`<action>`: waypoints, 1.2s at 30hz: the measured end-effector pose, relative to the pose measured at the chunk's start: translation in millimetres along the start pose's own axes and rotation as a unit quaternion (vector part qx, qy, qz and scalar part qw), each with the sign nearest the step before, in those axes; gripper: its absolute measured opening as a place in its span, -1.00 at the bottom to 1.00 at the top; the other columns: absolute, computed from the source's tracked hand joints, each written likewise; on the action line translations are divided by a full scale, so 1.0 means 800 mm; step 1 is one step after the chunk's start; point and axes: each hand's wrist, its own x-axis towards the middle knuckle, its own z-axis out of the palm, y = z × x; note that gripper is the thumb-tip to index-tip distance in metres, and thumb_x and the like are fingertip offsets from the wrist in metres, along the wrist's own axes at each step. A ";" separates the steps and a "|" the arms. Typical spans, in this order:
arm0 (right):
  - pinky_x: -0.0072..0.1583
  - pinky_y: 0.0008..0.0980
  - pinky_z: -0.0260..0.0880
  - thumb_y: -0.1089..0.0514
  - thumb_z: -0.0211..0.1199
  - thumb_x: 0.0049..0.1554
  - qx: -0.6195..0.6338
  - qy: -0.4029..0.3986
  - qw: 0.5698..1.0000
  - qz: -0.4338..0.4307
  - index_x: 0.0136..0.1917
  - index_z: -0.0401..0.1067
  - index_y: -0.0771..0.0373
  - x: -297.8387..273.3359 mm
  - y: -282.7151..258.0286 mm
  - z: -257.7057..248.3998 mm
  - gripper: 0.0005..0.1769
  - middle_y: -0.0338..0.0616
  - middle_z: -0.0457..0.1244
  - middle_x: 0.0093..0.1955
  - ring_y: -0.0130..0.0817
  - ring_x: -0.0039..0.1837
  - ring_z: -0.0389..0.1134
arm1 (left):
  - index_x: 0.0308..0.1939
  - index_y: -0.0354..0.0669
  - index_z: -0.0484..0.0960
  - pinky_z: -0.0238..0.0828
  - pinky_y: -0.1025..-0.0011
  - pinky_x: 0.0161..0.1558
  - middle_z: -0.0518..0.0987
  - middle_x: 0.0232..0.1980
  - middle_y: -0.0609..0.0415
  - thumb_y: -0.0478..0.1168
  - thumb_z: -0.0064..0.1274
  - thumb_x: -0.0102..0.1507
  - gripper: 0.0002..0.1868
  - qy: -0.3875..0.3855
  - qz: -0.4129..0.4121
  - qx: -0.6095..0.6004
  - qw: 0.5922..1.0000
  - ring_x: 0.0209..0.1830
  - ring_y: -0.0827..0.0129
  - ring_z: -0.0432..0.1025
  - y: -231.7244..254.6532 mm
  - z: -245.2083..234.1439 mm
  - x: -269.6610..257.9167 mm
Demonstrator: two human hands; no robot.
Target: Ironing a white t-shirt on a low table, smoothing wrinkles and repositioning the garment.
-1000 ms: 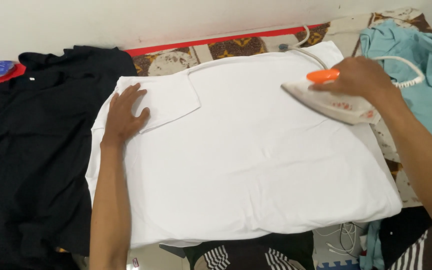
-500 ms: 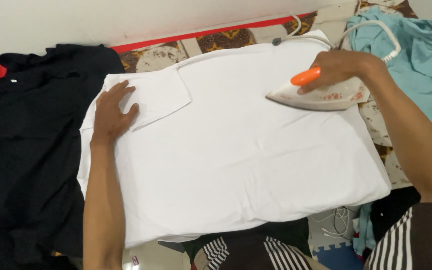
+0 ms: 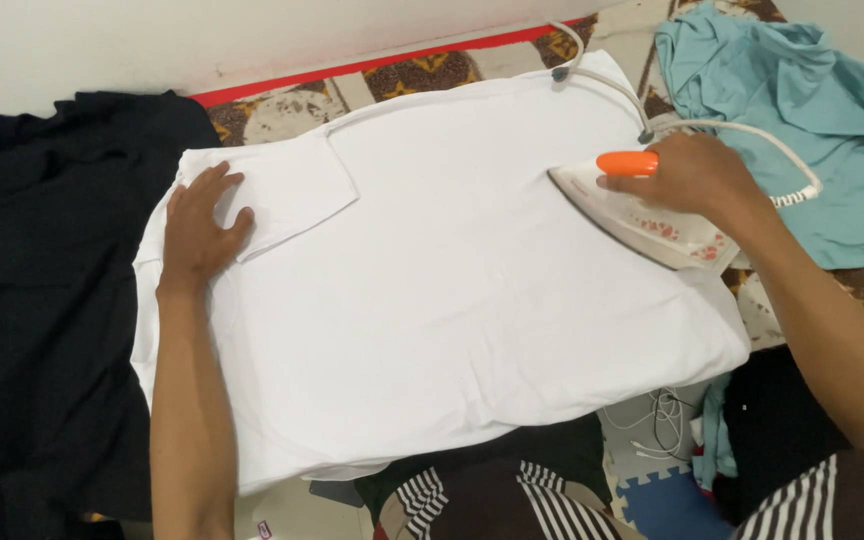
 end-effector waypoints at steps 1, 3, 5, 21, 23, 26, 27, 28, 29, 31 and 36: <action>-0.16 -0.27 0.33 -0.57 0.19 0.11 0.022 0.004 0.999 0.023 -0.23 0.57 0.29 0.002 -0.004 -0.005 -0.18 -0.04 0.39 -0.29 -0.18 -0.28 0.40 | 0.27 -0.15 0.59 -0.16 0.10 0.51 0.45 0.44 -0.02 -0.21 0.11 0.20 -0.48 -0.003 -0.006 -0.004 1.000 0.50 0.15 0.20 0.002 -0.001 0.000; -0.19 -0.22 0.35 -0.53 0.26 0.11 0.044 0.009 0.998 0.048 -0.14 0.59 0.36 0.001 -0.007 -0.013 -0.18 0.02 0.39 -0.27 -0.12 -0.29 0.40 | 0.26 -0.14 0.59 -0.15 0.10 0.51 0.45 0.44 -0.01 -0.21 0.11 0.20 -0.48 -0.005 -0.010 -0.009 1.000 0.50 0.15 0.20 0.002 -0.001 -0.001; -0.13 -0.34 0.30 -0.51 0.27 -0.04 0.001 -0.116 0.990 -0.076 -0.29 0.60 0.14 -0.001 -0.004 -0.021 -0.34 -0.21 0.43 -0.26 -0.31 -0.23 0.39 | 0.26 -0.15 0.58 -0.15 0.09 0.51 0.45 0.44 -0.03 -0.20 0.11 0.21 -0.49 0.004 0.001 -0.011 1.000 0.50 0.15 0.21 -0.001 0.001 -0.001; -0.29 -0.29 -0.05 -0.34 0.34 0.12 0.117 -0.111 0.985 -0.064 -0.53 0.31 0.26 0.060 -0.041 -0.056 -0.29 -0.17 0.09 -0.54 -0.29 -0.46 -0.02 | 0.24 -0.19 0.61 -0.04 0.09 0.46 0.48 0.42 -0.03 -0.18 0.09 0.21 -0.50 0.015 0.025 -0.013 0.999 0.46 0.11 0.25 -0.005 0.002 -0.002; -0.30 -0.37 0.06 -0.36 0.35 0.08 0.078 -0.163 0.977 -0.110 -0.47 0.41 0.21 0.038 -0.048 -0.054 -0.36 -0.21 0.21 -0.52 -0.37 -0.46 0.12 | 0.21 -0.22 0.64 -0.01 0.07 0.45 0.51 0.40 -0.06 -0.23 0.12 0.20 -0.52 0.021 0.022 -0.001 1.000 0.44 0.09 0.28 0.004 -0.005 0.000; -0.27 -0.45 0.24 -0.37 0.33 0.04 0.007 -0.230 0.961 -0.156 -0.32 0.52 0.11 -0.013 -0.058 -0.035 -0.49 -0.29 0.35 -0.43 -0.45 -0.42 0.29 | 0.24 -0.23 0.63 -0.07 0.08 0.48 0.50 0.41 -0.07 -0.23 0.09 0.21 -0.51 0.013 0.016 -0.001 1.000 0.46 0.10 0.26 0.005 -0.006 -0.002; -0.27 -0.45 0.24 -0.37 0.33 0.04 0.008 -0.233 0.959 -0.159 -0.32 0.52 0.11 -0.038 -0.058 -0.031 -0.49 -0.29 0.35 -0.43 -0.45 -0.42 0.29 | 0.24 -0.23 0.63 -0.07 0.08 0.48 0.50 0.41 -0.07 -0.23 0.09 0.21 -0.51 0.011 0.013 0.001 1.000 0.46 0.10 0.26 0.004 -0.004 -0.002; -0.12 -0.39 0.33 -0.40 0.33 0.00 -0.018 -0.238 0.951 -0.198 -0.23 0.54 0.05 -0.062 -0.058 -0.027 -0.51 -0.33 0.40 -0.31 -0.42 -0.28 0.36 | 0.25 -0.22 0.62 -0.09 0.07 0.48 0.49 0.41 -0.07 -0.23 0.09 0.22 -0.51 0.011 0.011 0.001 1.000 0.46 0.09 0.25 0.003 -0.003 -0.002; 0.03 -0.32 0.43 -0.42 0.33 -0.04 -0.042 -0.243 0.940 -0.236 -0.14 0.56 -0.01 -0.087 -0.058 -0.023 -0.51 -0.37 0.45 -0.18 -0.38 -0.15 0.44 | 0.26 -0.20 0.61 -0.11 0.07 0.48 0.48 0.42 -0.07 -0.23 0.10 0.22 -0.50 0.012 0.010 0.001 1.000 0.47 0.09 0.24 0.001 -0.001 -0.002; 0.12 -0.35 0.40 -0.47 0.36 -0.06 -0.047 -0.265 0.928 -0.257 -0.07 0.57 -0.11 -0.125 -0.056 -0.006 -0.49 -0.46 0.46 -0.11 -0.44 -0.07 0.43 | 0.27 -0.19 0.60 -0.11 0.06 0.48 0.48 0.42 -0.06 -0.22 0.10 0.23 -0.50 0.009 0.002 0.010 1.000 0.48 0.10 0.23 0.003 0.000 -0.002; 0.11 -0.45 0.37 -0.51 0.38 -0.10 -0.059 -0.270 0.930 -0.243 -0.12 0.56 -0.22 -0.141 -0.062 -0.017 -0.53 -0.59 0.45 -0.17 -0.49 -0.03 0.40 | 0.25 -0.17 0.60 -0.11 0.05 0.48 0.48 0.43 -0.04 -0.22 0.08 0.23 -0.52 0.016 0.000 0.008 1.000 0.48 0.12 0.22 -0.002 0.005 -0.003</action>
